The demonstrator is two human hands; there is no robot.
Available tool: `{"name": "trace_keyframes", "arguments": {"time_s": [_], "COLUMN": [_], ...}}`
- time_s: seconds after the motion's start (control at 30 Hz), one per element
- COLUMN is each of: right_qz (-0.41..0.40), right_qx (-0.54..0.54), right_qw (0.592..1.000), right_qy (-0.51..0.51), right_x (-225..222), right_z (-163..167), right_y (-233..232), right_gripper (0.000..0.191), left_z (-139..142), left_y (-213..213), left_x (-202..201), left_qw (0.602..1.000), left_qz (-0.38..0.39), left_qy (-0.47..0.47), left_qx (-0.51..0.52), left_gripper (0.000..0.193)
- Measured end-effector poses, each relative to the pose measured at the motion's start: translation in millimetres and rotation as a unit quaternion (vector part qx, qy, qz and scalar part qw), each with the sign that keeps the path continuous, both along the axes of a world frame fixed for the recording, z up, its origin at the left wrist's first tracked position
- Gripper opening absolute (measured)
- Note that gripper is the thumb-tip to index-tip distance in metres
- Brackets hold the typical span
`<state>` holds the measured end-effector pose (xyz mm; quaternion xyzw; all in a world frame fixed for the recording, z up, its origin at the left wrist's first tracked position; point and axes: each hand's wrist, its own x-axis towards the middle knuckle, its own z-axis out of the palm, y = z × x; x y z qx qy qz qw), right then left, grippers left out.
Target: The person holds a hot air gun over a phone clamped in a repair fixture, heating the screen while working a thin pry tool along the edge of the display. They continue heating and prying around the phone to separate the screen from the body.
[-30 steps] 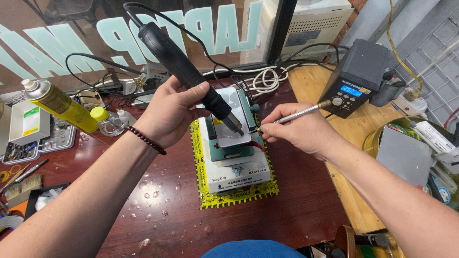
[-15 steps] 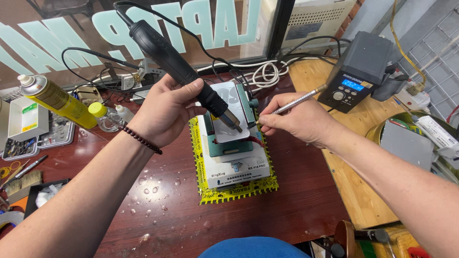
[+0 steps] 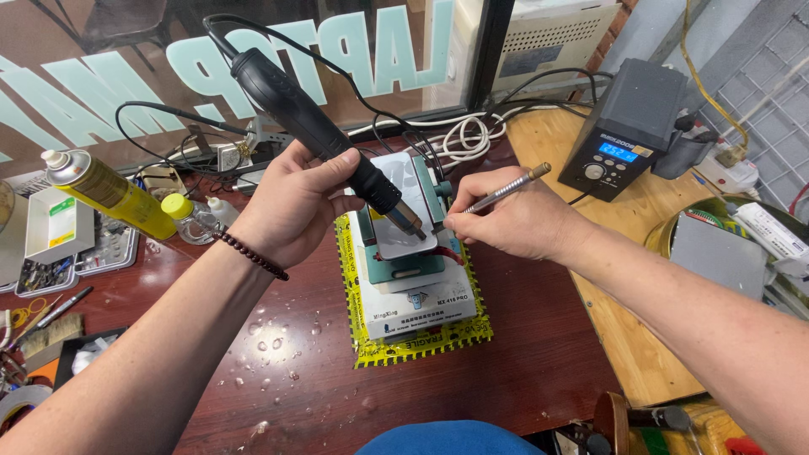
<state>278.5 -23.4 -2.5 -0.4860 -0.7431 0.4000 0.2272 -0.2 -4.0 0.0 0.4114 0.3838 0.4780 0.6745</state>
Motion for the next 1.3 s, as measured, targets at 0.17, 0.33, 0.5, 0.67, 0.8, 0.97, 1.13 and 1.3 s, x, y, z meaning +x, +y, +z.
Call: {"name": "trace_keyframes", "arguments": {"time_s": [0.17,0.33,0.5,0.67,0.8,0.97,1.13,1.3], "right_qz": [0.054,0.03,-0.053,-0.131,-0.199,-0.207,-0.215,-0.219], "right_qx": [-0.004,-0.021,-0.025,0.082,0.084,0.014,-0.112,-0.185], "right_qw": [0.998,0.997,0.993,0.984,0.974,0.975,0.95,0.917], "right_qy": [0.02,0.069,0.105,0.085,0.069,0.085,0.198,0.276], "right_x": [4.8,5.4,0.9,-11.9,-23.2,-25.4,-18.5,-11.5], "right_z": [0.4,-11.4,-20.0,-22.7,-22.5,-17.8,-22.0,-31.4], "right_y": [8.7,7.6,-5.1,-37.5,-52.2,-45.1,-29.4,-19.2], "right_gripper": [0.012,0.013,0.015,0.015,0.019,0.019,0.018,0.019], "left_z": [2.7,2.8,0.4,1.0,1.4,5.1,6.6,7.1], "left_y": [-1.1,-2.1,-1.8,2.0,2.3,0.7,0.4,-0.6], "left_x": [0.5,2.9,6.0,1.5,2.5,3.7,4.5,3.6], "left_qw": [1.0,1.0,1.0,1.0,1.0,1.0,1.0,1.0], "left_qz": [0.002,0.007,0.009,0.023,0.017,0.012,0.01,0.003], "left_qy": [0.008,0.002,-0.006,0.007,0.01,0.022,0.018,0.016], "left_qx": [0.001,0.004,0.011,0.017,0.008,0.005,0.013,0.017], "left_gripper": [0.019,0.019,0.019,0.019,0.019,0.017,0.017,0.019]}}
